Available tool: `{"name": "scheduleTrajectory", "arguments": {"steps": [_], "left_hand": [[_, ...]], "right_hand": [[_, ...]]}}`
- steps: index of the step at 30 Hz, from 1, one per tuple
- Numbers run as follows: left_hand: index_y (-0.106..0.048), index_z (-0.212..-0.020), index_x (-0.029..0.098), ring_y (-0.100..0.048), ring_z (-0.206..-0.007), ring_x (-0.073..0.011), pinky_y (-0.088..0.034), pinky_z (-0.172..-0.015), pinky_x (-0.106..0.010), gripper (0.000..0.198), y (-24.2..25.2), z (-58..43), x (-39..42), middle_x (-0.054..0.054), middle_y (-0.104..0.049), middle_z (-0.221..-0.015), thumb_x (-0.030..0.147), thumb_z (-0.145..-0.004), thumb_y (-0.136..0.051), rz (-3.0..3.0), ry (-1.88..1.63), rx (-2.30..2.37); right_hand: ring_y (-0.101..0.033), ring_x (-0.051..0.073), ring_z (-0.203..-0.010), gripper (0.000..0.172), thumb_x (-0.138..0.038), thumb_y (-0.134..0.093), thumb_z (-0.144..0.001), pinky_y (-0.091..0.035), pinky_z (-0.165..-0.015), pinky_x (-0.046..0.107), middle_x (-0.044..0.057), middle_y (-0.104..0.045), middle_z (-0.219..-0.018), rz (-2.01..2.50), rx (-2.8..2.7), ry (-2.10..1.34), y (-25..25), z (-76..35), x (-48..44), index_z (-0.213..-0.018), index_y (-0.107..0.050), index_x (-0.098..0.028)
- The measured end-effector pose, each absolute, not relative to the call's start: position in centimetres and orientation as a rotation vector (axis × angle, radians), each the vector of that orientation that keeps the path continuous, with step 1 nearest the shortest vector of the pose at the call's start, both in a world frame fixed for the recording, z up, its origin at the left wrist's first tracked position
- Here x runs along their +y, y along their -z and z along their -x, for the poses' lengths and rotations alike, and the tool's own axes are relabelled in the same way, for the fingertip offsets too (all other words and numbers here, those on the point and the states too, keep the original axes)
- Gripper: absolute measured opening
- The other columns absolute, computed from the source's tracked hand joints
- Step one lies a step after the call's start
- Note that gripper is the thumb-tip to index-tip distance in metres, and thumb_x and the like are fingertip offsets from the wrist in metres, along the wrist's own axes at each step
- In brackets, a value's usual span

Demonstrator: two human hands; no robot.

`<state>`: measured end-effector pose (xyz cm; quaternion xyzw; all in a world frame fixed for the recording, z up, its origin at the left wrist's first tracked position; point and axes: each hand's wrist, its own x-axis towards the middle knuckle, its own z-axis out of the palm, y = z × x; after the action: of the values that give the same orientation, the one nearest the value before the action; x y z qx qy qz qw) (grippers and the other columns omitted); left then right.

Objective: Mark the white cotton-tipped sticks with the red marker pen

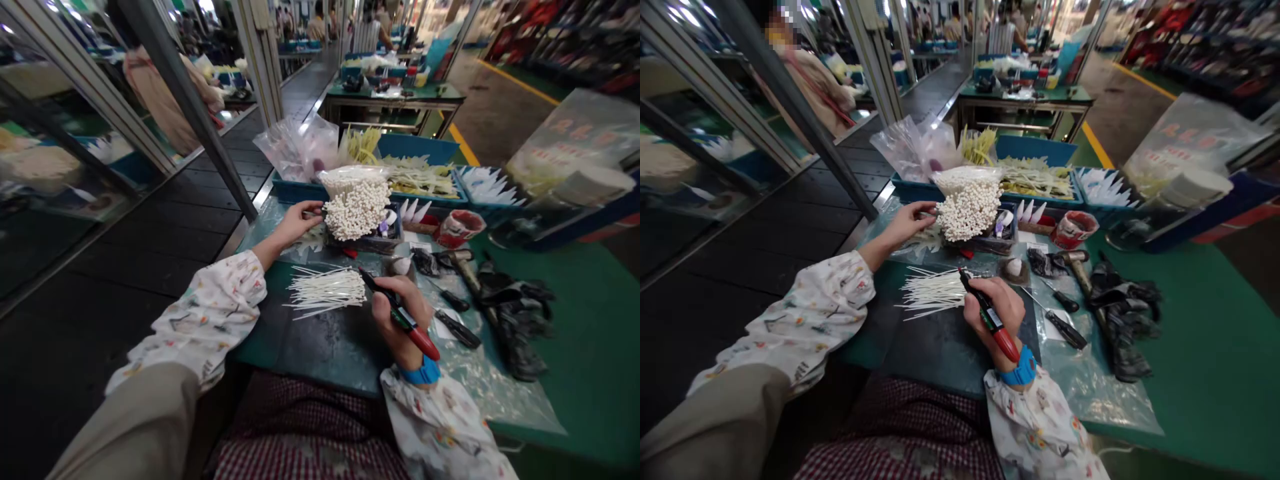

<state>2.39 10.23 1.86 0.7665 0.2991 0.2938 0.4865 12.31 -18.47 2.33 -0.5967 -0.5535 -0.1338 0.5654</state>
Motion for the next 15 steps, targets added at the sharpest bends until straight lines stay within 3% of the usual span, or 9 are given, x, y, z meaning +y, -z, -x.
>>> {"name": "scheduleTrajectory", "arguments": {"steps": [3, 7, 15], "left_hand": [[-0.076, -0.112, 0.011, -0.068, -0.089, -0.0166, -0.053, -0.086, -0.029, 0.037, -1.4, -4.7, 10.8, -0.011, -0.078, -0.111, 0.008, -0.075, -0.074, -1.783, -0.754, 0.66], [-0.078, -0.089, 0.011, -0.07, -0.088, -0.0229, -0.055, -0.086, -0.036, 0.018, 0.0, -6.0, 10.8, -0.012, -0.079, -0.094, 0.018, -0.073, -0.077, -1.664, -0.829, 0.633], [-0.074, -0.085, 0.016, -0.069, -0.096, -0.0215, -0.054, -0.09, -0.034, 0.035, 0.6, -5.4, 9.5, -0.009, -0.077, -0.102, 0.049, -0.075, -0.081, -1.459, -1.111, 0.568]], "right_hand": [[-0.068, 0.016, -0.066, 0.008, -0.026, -0.062, -0.095, -0.054, -0.062, 0.029, -0.001, -0.069, -0.077, 1.387, -1.317, 0.341, -2.5, -12.4, -18.3, -0.102, -0.064, -0.025], [-0.066, 0.014, -0.065, 0.01, -0.02, -0.061, -0.093, -0.053, -0.062, 0.025, -0.002, -0.067, -0.076, 1.376, -1.336, 0.322, -2.7, -12.4, -18.2, -0.102, -0.063, -0.025], [-0.064, 0.015, -0.062, 0.01, -0.021, -0.06, -0.093, -0.052, -0.059, 0.025, -0.001, -0.065, -0.075, 1.312, -1.36, 0.32, -2.7, -12.3, -18.3, -0.102, -0.063, -0.024]]}}
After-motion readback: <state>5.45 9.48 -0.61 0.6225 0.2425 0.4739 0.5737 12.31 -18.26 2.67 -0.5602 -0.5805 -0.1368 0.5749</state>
